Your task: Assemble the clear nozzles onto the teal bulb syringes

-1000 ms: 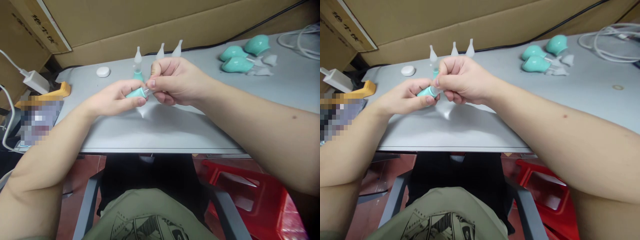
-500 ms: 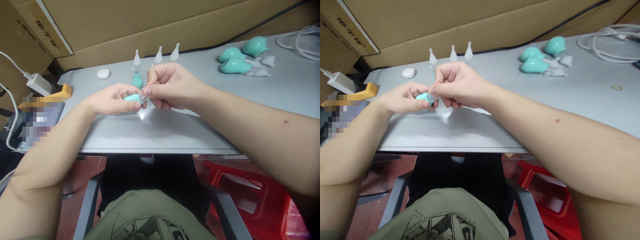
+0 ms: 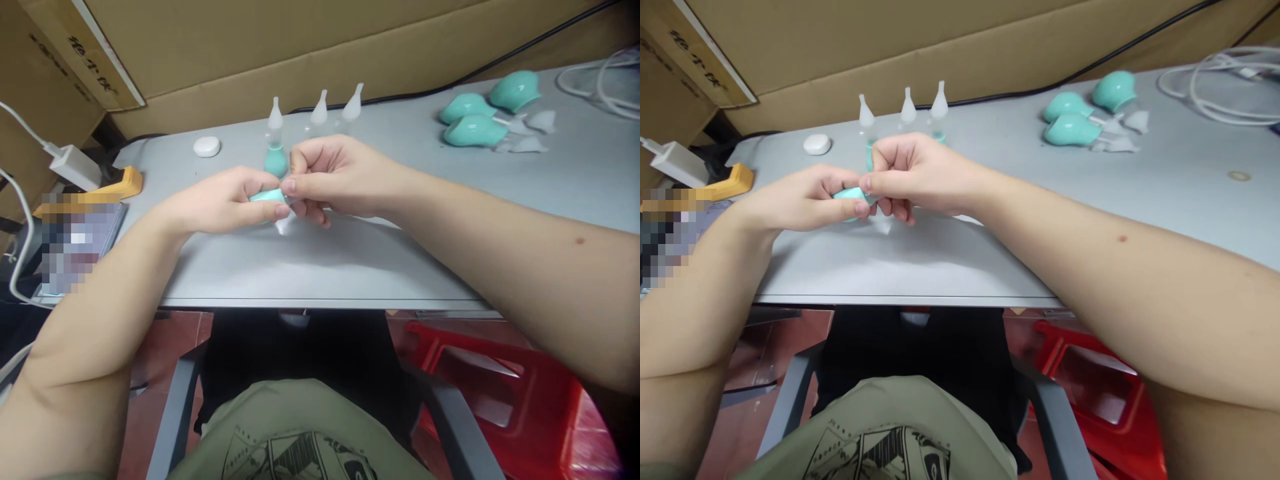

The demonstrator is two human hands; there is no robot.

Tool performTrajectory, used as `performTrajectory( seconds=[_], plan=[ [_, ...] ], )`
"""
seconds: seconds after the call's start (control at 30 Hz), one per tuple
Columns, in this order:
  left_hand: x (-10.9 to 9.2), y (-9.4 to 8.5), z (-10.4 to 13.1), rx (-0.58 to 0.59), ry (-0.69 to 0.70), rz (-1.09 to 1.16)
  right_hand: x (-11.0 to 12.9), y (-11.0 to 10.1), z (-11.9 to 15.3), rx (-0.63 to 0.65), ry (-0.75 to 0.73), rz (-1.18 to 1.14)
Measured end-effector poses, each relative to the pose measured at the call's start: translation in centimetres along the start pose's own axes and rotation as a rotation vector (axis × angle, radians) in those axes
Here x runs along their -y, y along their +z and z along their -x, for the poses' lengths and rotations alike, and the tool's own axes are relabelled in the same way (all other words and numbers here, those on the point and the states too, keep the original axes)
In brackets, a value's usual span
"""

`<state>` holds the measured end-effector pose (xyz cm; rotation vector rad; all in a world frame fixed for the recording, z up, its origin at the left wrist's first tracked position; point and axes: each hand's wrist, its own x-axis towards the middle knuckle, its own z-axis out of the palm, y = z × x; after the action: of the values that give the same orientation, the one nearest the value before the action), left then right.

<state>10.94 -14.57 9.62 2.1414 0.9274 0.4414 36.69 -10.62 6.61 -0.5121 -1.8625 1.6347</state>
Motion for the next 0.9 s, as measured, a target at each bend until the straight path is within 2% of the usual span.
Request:
performTrajectory(
  seconds=[0.2,0.37,0.47,0.6,0.73,0.9],
  plan=[
    [0.7,-1.0,0.1,0.060,-0.054,0.078,-0.3,0.1,-0.2,0.071,-0.010,-0.042],
    [0.8,-1.0,0.0,0.092,-0.030,0.127,-0.5,0.2,-0.4,0.118,-0.012,-0.097],
    [0.7,-0.8,0.2,0.100,-0.004,0.201,-0.5,0.0,-0.4,0.093,-0.011,-0.166],
    [1.0,-0.7,0.3,-0.016,0.059,0.186,-0.3,-0.8,-0.4,0.034,-0.047,-0.182],
    [2.4,-0.8,-0.1,-0.134,0.154,0.078,-0.5,-1.6,-0.5,0.004,-0.071,-0.100],
    [3.4,-1.4,-0.4,-0.267,0.127,-0.127,-0.4,-2.6,-0.3,-0.037,-0.054,0.031]
  ],
)
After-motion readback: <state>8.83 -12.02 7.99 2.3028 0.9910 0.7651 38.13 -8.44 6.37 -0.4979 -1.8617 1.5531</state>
